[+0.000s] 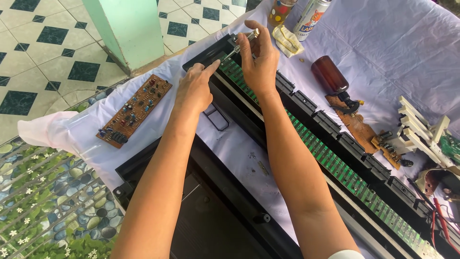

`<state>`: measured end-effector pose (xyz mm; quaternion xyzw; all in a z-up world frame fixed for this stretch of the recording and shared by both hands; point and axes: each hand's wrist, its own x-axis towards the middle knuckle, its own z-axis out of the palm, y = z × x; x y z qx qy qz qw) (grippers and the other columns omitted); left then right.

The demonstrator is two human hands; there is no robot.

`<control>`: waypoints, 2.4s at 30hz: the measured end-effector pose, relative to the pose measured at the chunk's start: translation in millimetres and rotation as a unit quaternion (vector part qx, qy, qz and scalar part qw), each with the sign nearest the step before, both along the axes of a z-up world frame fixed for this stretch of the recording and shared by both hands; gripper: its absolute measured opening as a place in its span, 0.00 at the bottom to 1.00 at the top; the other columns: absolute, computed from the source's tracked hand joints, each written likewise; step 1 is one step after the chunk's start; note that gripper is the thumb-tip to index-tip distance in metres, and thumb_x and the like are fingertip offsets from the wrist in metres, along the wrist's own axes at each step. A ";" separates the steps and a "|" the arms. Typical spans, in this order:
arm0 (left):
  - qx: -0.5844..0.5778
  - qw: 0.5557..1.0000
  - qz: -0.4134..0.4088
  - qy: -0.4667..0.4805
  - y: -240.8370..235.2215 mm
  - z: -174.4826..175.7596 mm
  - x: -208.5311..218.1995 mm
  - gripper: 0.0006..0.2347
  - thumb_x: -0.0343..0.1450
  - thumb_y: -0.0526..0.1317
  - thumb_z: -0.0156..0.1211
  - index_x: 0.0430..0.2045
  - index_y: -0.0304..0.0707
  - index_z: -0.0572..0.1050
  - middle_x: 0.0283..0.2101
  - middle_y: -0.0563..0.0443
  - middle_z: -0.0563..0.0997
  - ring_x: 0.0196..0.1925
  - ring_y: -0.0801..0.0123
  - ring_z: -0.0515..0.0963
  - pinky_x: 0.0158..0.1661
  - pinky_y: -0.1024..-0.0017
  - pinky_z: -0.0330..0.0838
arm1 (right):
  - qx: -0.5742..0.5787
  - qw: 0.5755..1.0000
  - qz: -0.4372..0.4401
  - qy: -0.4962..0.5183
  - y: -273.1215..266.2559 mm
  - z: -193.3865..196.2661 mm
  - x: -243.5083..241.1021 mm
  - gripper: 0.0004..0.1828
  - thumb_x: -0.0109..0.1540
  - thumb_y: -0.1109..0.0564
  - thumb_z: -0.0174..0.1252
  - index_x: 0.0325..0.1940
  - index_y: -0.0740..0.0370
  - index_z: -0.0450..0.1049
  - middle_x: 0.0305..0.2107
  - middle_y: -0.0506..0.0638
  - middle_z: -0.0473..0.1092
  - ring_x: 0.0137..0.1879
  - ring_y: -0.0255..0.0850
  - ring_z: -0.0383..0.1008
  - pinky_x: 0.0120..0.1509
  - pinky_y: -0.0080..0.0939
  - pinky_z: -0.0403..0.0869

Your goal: The person uses a screwdriver to fasten screws into a black plastic casing and a long green circuit board assembly on a table. They manipulate small metal brackets and screws while working on the electronic components.

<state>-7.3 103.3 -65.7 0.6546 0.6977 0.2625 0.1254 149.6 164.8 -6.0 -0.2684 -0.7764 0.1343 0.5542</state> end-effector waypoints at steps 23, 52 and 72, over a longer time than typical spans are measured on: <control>-0.020 0.998 0.007 0.053 5.2 -0.1 4.7 0.37 0.66 0.20 0.51 0.72 0.54 0.58 0.53 0.43 0.72 0.55 0.51 0.72 0.48 0.53 0.70 | -0.043 0.933 -0.048 -0.353 68.5 40.7 -24.0 0.14 0.65 0.60 0.61 0.48 0.68 0.63 0.28 0.62 0.72 0.36 0.60 0.72 0.37 0.58 0.71; 0.038 0.998 0.025 0.040 10.7 -11.6 6.5 0.32 0.69 0.20 0.43 0.69 0.52 0.64 0.47 0.40 0.76 0.49 0.50 0.76 0.41 0.53 0.73 | -0.106 0.857 -0.014 -0.504 49.8 83.3 -40.4 0.07 0.67 0.61 0.58 0.45 0.63 0.66 0.33 0.56 0.69 0.39 0.50 0.66 0.39 0.52 0.68; 0.041 0.998 0.029 0.048 15.3 -18.0 4.4 0.31 0.70 0.22 0.43 0.68 0.56 0.65 0.47 0.44 0.76 0.50 0.51 0.75 0.42 0.50 0.73 | -0.187 0.802 -0.122 -0.554 35.6 93.8 -39.8 0.31 0.69 0.41 0.62 0.56 0.69 0.60 0.48 0.71 0.65 0.57 0.68 0.66 0.55 0.67 0.69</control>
